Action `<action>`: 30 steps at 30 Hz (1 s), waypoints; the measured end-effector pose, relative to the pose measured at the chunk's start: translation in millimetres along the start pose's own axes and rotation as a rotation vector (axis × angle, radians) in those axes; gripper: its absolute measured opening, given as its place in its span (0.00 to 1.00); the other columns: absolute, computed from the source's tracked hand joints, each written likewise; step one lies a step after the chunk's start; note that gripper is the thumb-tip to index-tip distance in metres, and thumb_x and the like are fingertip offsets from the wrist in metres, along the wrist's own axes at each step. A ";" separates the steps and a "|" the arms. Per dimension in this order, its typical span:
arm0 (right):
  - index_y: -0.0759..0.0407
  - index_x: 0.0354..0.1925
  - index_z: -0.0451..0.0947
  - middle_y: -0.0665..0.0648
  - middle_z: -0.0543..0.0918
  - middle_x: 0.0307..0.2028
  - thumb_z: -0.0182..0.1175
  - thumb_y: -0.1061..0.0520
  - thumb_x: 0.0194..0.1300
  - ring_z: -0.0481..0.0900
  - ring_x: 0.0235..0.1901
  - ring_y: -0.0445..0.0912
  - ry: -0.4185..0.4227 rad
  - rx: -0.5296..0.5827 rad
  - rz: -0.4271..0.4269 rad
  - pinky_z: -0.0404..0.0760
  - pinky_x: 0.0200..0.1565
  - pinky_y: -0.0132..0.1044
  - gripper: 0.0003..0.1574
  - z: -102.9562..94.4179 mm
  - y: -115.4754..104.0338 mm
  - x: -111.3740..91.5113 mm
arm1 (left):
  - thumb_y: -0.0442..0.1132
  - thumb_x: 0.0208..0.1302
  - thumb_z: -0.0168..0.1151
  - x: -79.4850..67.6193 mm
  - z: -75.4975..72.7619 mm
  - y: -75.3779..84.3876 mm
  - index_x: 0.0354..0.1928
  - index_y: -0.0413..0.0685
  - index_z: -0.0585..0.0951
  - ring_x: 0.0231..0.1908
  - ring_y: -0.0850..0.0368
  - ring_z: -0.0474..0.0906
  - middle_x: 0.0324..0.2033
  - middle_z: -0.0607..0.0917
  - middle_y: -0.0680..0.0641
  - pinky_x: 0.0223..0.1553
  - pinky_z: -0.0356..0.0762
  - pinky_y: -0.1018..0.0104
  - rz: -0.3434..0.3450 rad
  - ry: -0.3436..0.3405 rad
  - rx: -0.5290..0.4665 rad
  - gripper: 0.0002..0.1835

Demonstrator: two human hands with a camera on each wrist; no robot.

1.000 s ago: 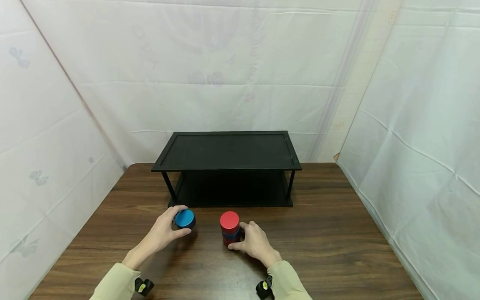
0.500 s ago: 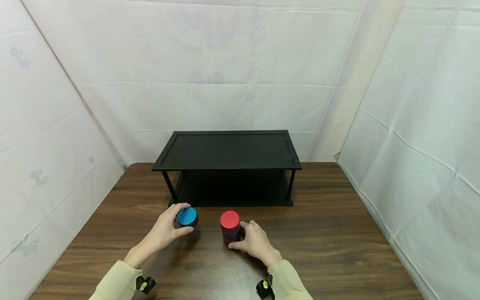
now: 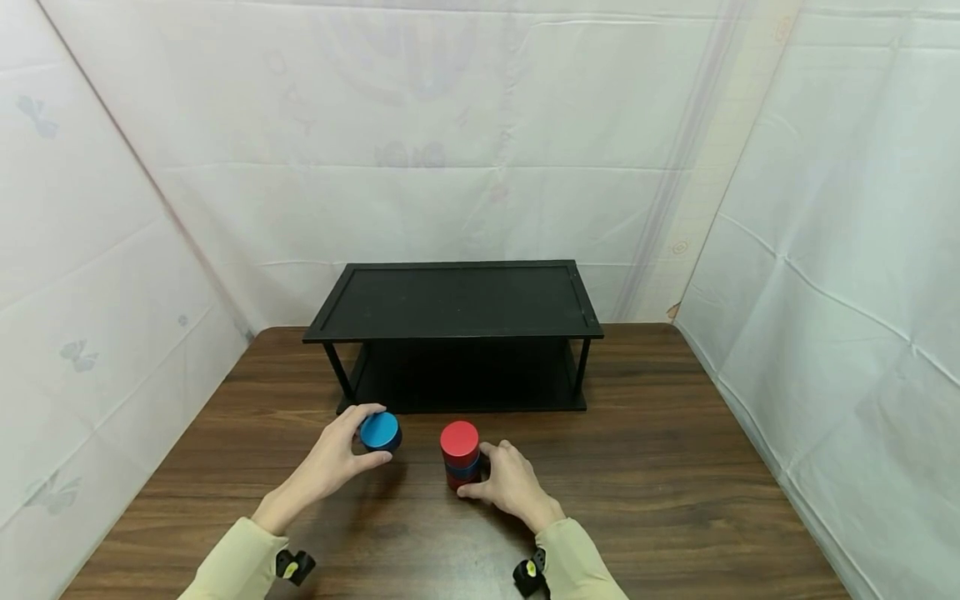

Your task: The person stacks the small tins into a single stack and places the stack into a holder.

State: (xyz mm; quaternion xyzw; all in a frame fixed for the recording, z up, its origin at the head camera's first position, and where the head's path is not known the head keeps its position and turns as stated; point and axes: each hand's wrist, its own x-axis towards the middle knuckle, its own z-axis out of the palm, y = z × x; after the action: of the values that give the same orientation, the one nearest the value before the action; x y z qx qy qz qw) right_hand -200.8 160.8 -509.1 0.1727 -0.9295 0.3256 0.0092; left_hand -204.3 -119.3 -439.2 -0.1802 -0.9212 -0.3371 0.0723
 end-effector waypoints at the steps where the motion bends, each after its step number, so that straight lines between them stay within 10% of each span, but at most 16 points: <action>1: 0.55 0.51 0.80 0.49 0.76 0.31 0.76 0.39 0.45 0.66 0.28 0.39 -0.001 0.001 0.001 0.66 0.28 0.30 0.38 -0.1 0.0 0.1 | 0.39 0.50 0.75 0.1 0.0 0.2 0.61 0.45 0.72 0.52 0.45 0.76 0.52 0.77 0.42 0.53 0.78 0.46 0.002 0.001 -0.002 0.35; 30: 0.55 0.51 0.80 0.51 0.76 0.33 0.75 0.39 0.45 0.68 0.30 0.39 -0.007 0.011 0.020 0.68 0.29 0.31 0.37 1.4 0.9 0.1 | 0.44 0.53 0.73 4.4 -2.6 21.4 0.62 0.49 0.71 0.50 0.52 0.75 0.52 0.77 0.46 0.53 0.78 0.51 0.063 -0.017 -0.022 0.34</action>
State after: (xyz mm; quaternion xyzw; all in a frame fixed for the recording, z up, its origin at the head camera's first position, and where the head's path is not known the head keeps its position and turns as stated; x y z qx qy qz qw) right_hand -201.0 160.6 -510.7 0.1646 -0.9294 0.3303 0.0017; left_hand -200.2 -104.7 -423.4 -0.2126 -0.9119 -0.3433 0.0730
